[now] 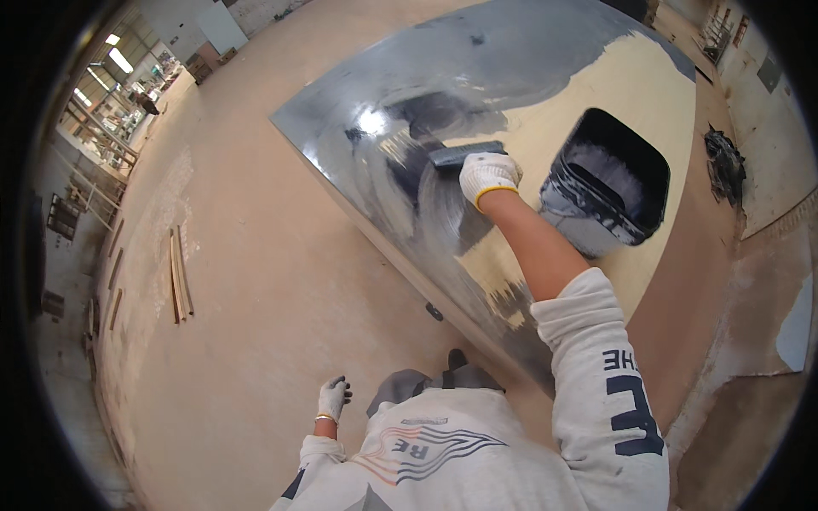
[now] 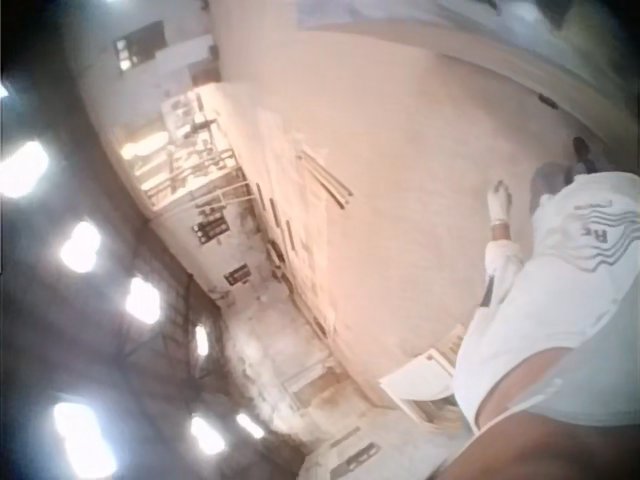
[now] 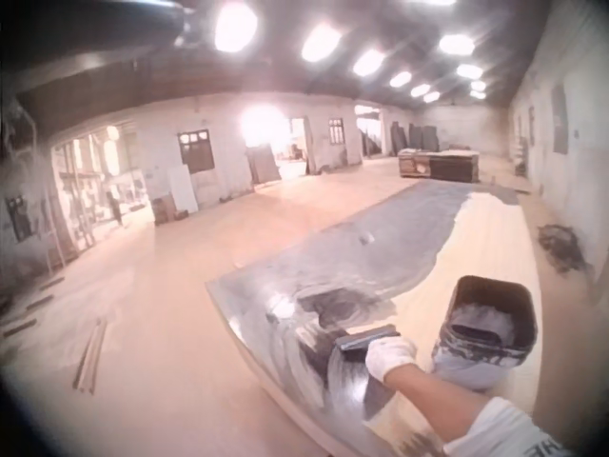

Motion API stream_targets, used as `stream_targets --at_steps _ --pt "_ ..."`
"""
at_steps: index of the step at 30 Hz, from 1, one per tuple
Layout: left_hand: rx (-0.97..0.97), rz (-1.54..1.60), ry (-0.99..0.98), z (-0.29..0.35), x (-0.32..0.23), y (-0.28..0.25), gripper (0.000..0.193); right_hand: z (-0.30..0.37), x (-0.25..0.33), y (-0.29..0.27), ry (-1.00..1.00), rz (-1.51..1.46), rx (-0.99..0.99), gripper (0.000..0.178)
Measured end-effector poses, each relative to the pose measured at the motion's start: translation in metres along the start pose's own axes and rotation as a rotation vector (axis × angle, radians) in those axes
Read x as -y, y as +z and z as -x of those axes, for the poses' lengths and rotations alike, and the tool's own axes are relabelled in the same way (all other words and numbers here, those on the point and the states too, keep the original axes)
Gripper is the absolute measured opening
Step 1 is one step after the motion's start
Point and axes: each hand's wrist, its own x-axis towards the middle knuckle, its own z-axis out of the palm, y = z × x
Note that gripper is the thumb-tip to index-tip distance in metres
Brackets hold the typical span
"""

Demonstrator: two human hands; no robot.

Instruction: The person applies dark gray paint to a large curved wooden tabletop using a wide brush. They repeatedly dip the brush into a paint bucket and spread the paint across the surface in broad strokes, gradually covering more of the tabletop.

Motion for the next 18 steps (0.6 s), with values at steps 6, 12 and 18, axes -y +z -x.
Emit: stream_targets --at_steps 6,12,18 --pt "-0.065 0.036 -0.211 -0.012 0.064 -0.019 0.032 0.071 0.029 0.002 -0.182 0.054 0.222 0.037" --pt "0.232 -0.74 0.361 -0.074 0.088 -0.062 0.028 -0.041 -0.021 -0.002 0.192 0.108 -0.012 0.027" --pt "0.315 -1.295 0.686 -0.163 0.024 -0.093 0.027 0.019 0.054 -0.007 0.206 0.091 0.205 0.037"
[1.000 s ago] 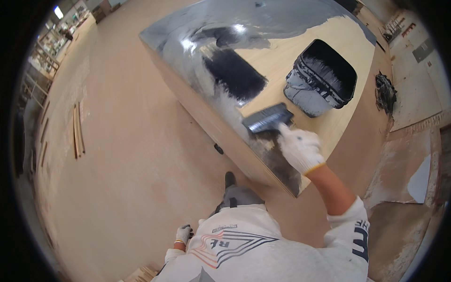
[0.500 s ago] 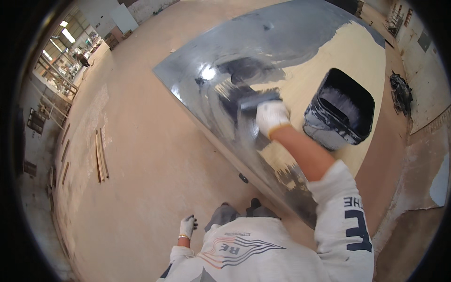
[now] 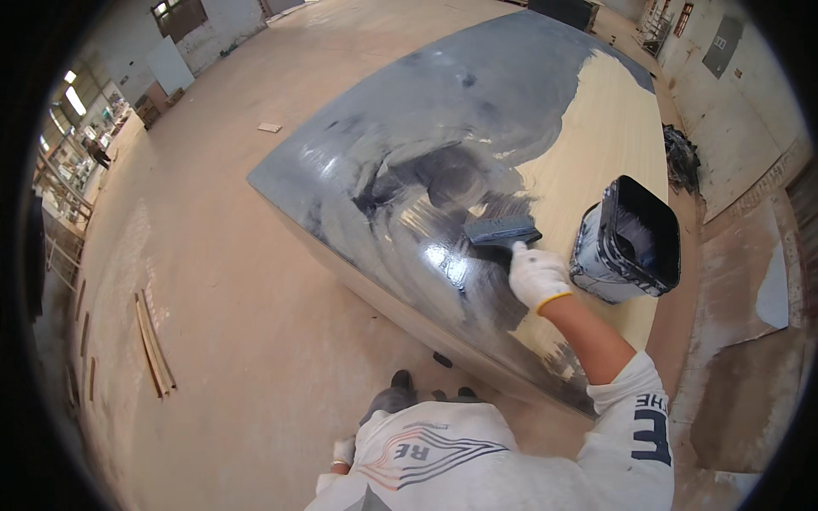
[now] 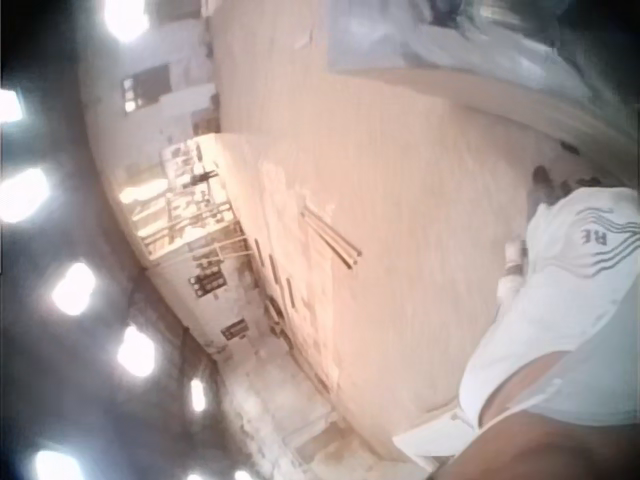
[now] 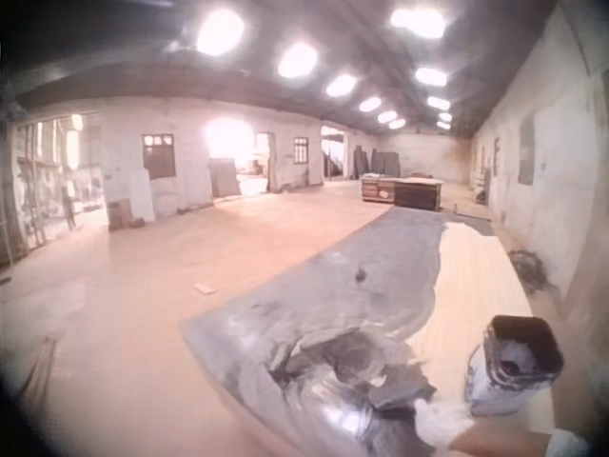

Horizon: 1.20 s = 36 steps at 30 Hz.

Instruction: The person applies dark gray paint to a large curved wooden tabletop using a wide brush. They repeatedly dip the brush into a paint bucket and spread the paint across the surface in broad strokes, gradually covering more of the tabletop.

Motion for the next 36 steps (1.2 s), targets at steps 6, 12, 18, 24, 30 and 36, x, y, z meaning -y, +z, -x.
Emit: stream_targets --at_steps 6,12,18,24,30,36 --pt "-0.102 1.409 -0.641 -0.114 0.054 -0.113 0.041 -0.111 -0.039 0.019 0.154 -0.12 -0.249 0.034" --pt "-0.13 1.4 -0.664 -0.132 0.087 -0.148 0.043 -0.009 0.087 -0.048 -0.233 -0.032 0.091 0.036" --pt "0.125 1.248 -0.583 -0.147 0.066 -0.127 0.035 -0.085 0.058 -0.049 -0.054 -0.057 -0.089 0.035" --pt "0.117 1.284 -0.585 -0.125 0.067 -0.11 0.037 -0.047 0.074 -0.082 -0.32 0.24 0.155 0.043" --pt "0.22 1.142 -0.544 -0.14 0.08 -0.117 0.039 -0.057 0.098 -0.071 -0.197 0.065 0.059 0.042" --pt "0.141 1.187 -0.525 -0.159 0.092 -0.138 0.042 -0.04 0.045 -0.065 -0.217 0.24 0.149 0.04"
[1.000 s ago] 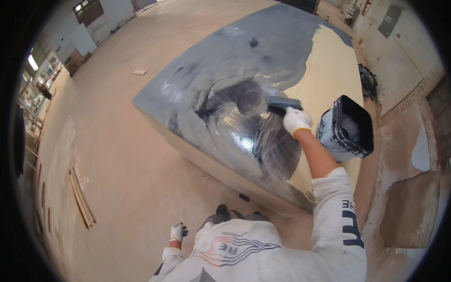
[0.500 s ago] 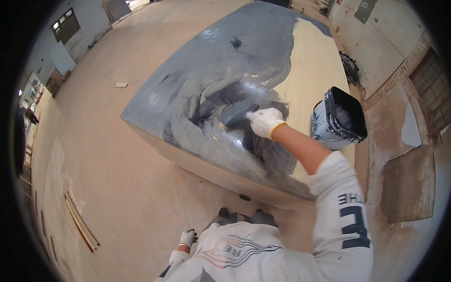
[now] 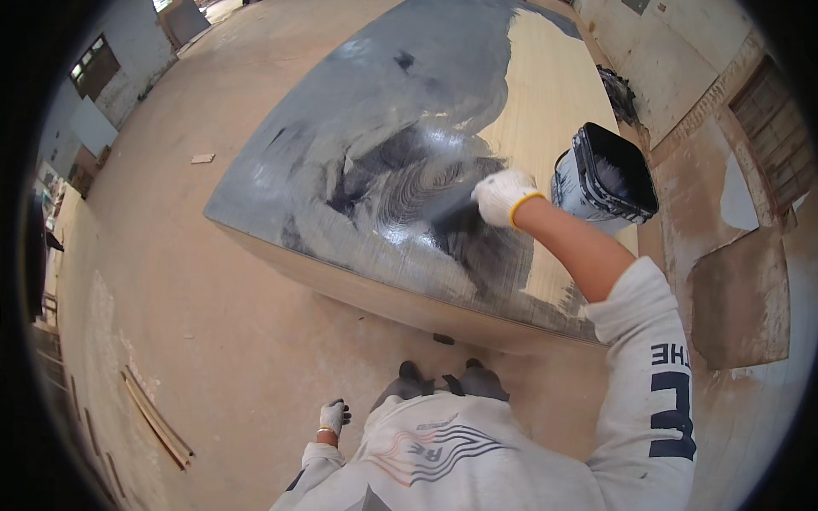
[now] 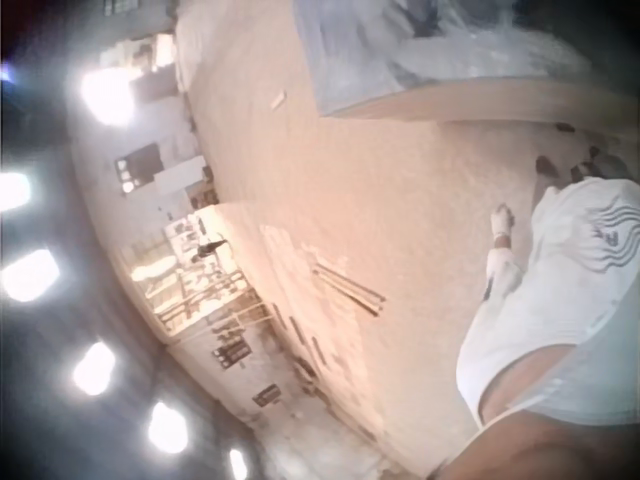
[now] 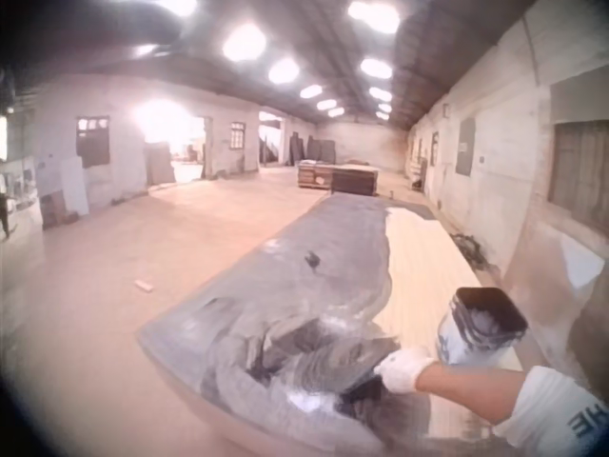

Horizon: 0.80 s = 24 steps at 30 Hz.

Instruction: The person applies dark gray paint to a large curved wooden tabletop using a wide brush. They repeatedly dip the brush into a paint bucket and spread the paint across the surface in broad strokes, gradually covering more of the tabletop.

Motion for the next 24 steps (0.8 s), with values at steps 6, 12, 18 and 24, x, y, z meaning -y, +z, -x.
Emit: stream_targets --at_steps 6,12,18,24 --pt "0.061 -0.084 0.054 -0.002 -0.029 0.016 0.041 -0.007 0.075 -0.004 -0.019 -0.239 -0.133 0.039" --pt "0.033 -0.071 0.022 0.015 -0.021 0.011 0.042 0.004 0.026 -0.018 0.092 -0.139 0.039 0.046" --pt "0.043 -0.076 -0.035 0.025 -0.003 0.008 0.041 -0.077 0.075 -0.018 0.138 -0.332 -0.155 0.041" --pt "0.041 -0.03 -0.067 0.028 0.009 0.001 0.04 -0.118 0.095 -0.036 0.153 -0.416 -0.18 0.044"
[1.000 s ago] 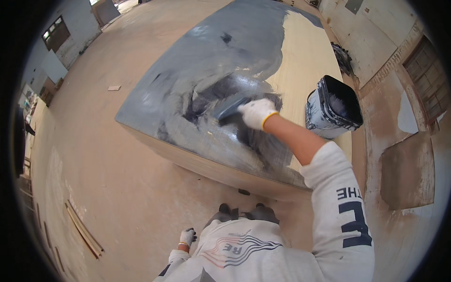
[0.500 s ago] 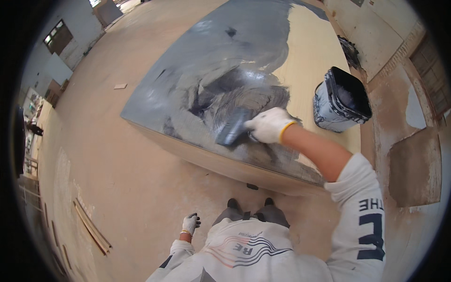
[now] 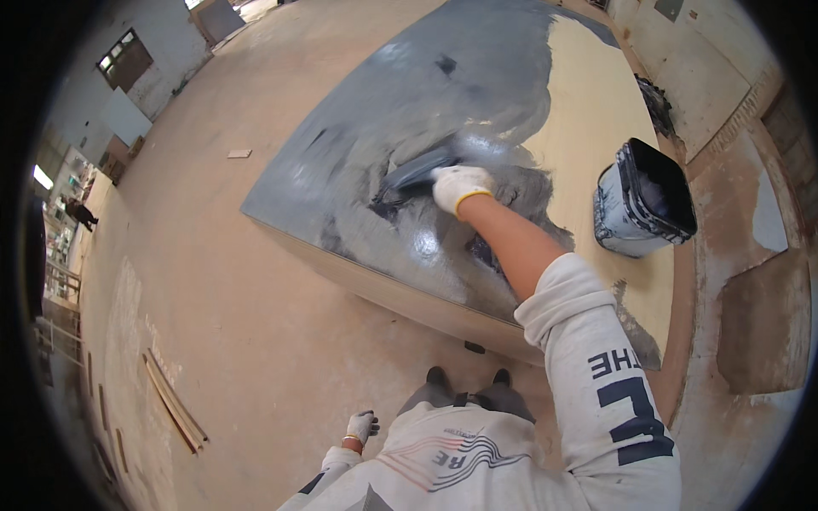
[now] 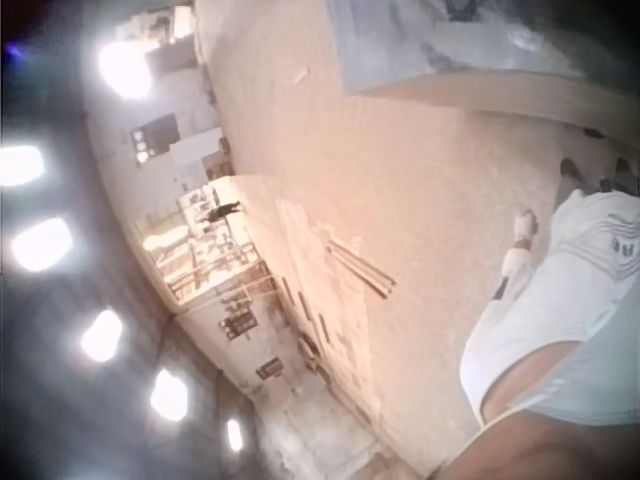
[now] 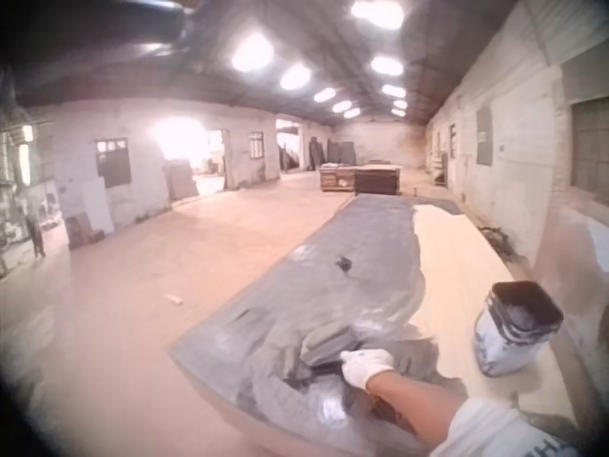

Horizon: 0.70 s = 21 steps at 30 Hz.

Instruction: The person applies dark gray paint to a large curved wooden tabletop using a wide brush. They repeatedly dip the brush into a paint bucket and spread the paint across the surface in broad strokes, gradually covering more of the tabletop.

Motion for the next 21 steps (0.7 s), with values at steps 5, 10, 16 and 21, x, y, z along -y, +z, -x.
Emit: stream_targets --at_steps 5,10,16,21 --pt "-0.057 0.115 -0.029 0.0 0.017 -0.014 0.039 0.04 0.041 -0.007 -0.194 0.142 0.081 0.042" --pt "-0.041 0.089 -0.027 -0.002 0.006 -0.017 0.039 -0.024 0.01 -0.001 0.035 0.079 -0.006 0.045" --pt "-0.092 0.213 -0.018 -0.003 0.004 -0.022 0.039 0.012 0.086 -0.004 -0.205 0.118 0.137 0.045" --pt "-0.07 0.207 0.011 -0.008 0.0 -0.019 0.037 -0.003 -0.021 -0.026 -0.091 0.251 0.035 0.042"
